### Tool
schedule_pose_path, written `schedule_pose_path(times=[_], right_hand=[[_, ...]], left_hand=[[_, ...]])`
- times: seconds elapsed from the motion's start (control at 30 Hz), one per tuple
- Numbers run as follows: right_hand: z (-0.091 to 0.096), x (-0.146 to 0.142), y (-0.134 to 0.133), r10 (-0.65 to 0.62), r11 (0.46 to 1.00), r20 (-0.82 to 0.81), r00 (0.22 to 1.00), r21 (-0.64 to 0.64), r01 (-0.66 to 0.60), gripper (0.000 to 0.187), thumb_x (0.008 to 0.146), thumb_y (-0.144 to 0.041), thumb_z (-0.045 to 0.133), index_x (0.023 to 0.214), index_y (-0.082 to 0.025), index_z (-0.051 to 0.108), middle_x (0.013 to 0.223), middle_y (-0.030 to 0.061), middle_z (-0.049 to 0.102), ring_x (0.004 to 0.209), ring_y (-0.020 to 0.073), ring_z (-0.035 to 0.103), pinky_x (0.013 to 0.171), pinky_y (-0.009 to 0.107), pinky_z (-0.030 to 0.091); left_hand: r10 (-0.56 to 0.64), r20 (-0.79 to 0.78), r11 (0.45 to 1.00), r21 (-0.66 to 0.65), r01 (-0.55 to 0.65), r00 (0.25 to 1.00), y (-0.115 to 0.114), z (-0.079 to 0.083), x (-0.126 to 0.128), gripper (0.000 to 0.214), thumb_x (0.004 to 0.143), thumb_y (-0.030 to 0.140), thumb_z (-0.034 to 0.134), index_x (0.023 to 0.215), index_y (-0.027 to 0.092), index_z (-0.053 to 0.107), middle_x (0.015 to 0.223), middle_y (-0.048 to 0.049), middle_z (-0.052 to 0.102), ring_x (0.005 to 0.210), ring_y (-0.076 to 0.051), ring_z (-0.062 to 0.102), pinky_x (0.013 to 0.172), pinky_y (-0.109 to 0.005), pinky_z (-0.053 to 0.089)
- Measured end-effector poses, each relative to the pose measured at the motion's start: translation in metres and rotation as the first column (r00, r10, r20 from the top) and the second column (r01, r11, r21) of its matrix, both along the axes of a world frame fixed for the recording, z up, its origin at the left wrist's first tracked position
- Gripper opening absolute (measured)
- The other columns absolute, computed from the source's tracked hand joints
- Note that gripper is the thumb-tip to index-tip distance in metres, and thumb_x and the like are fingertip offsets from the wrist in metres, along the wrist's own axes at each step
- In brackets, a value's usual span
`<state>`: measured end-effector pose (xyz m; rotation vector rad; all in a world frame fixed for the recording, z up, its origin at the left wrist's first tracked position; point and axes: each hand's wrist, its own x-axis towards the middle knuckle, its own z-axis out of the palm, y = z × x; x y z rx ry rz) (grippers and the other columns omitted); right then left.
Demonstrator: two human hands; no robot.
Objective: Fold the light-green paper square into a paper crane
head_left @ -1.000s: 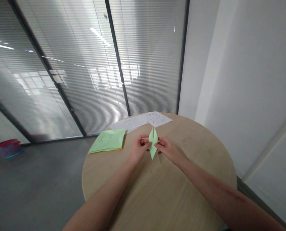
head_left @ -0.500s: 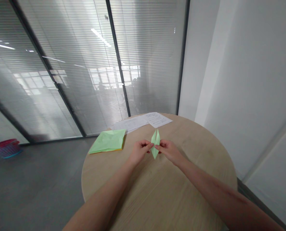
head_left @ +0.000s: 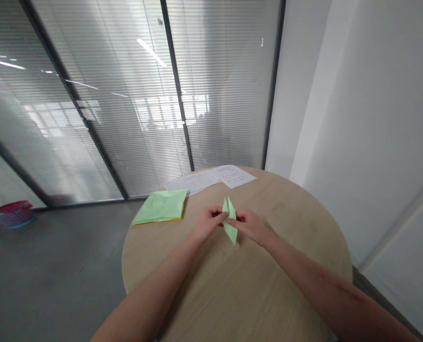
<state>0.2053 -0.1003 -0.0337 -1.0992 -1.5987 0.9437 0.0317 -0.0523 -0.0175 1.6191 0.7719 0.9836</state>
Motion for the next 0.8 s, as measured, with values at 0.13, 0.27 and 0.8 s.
schedule_pose_path(times=[0.13, 0.27, 0.8], right_hand=[[-0.001, 0.001, 0.0, 0.013, 1.0, 0.041, 0.999, -0.008, -0.012, 0.026, 0.081, -0.042, 0.065, 0.082, -0.019, 0.076, 0.077, 0.0039, 0.073, 0.071, 0.0213, 0.063, 0.065, 0.03, 0.044], [0.001, 0.002, -0.001, 0.031, 0.999, 0.042, 0.999, -0.009, -0.03, 0.024, 0.08, -0.041, 0.066, 0.08, -0.019, 0.076, 0.077, 0.0045, 0.072, 0.072, 0.0231, 0.063, 0.065, 0.031, 0.045], [0.007, 0.001, -0.007, 0.192, 0.976, 0.126, 0.973, -0.126, -0.176, 0.022, 0.078, -0.035, 0.068, 0.072, -0.014, 0.068, 0.065, 0.0004, 0.06, 0.06, 0.0127, 0.051, 0.059, 0.025, 0.036]], left_hand=[[0.0, 0.003, 1.0, 0.016, 0.0, 1.0, -0.003, 0.001, 0.001, 0.021, 0.074, 0.035, 0.074, 0.073, 0.015, 0.072, 0.068, -0.0037, 0.069, 0.06, -0.015, 0.059, 0.06, -0.026, 0.048], [0.03, 0.021, 0.999, 0.025, -0.031, 0.999, -0.003, 0.002, 0.001, 0.021, 0.075, 0.036, 0.073, 0.073, 0.015, 0.071, 0.07, -0.0033, 0.068, 0.061, -0.015, 0.06, 0.06, -0.027, 0.049], [0.225, 0.176, 0.974, -0.051, -0.219, 0.958, -0.005, 0.018, -0.005, 0.024, 0.068, 0.038, 0.074, 0.067, 0.016, 0.064, 0.065, 0.0006, 0.058, 0.061, -0.012, 0.055, 0.058, -0.025, 0.049]])
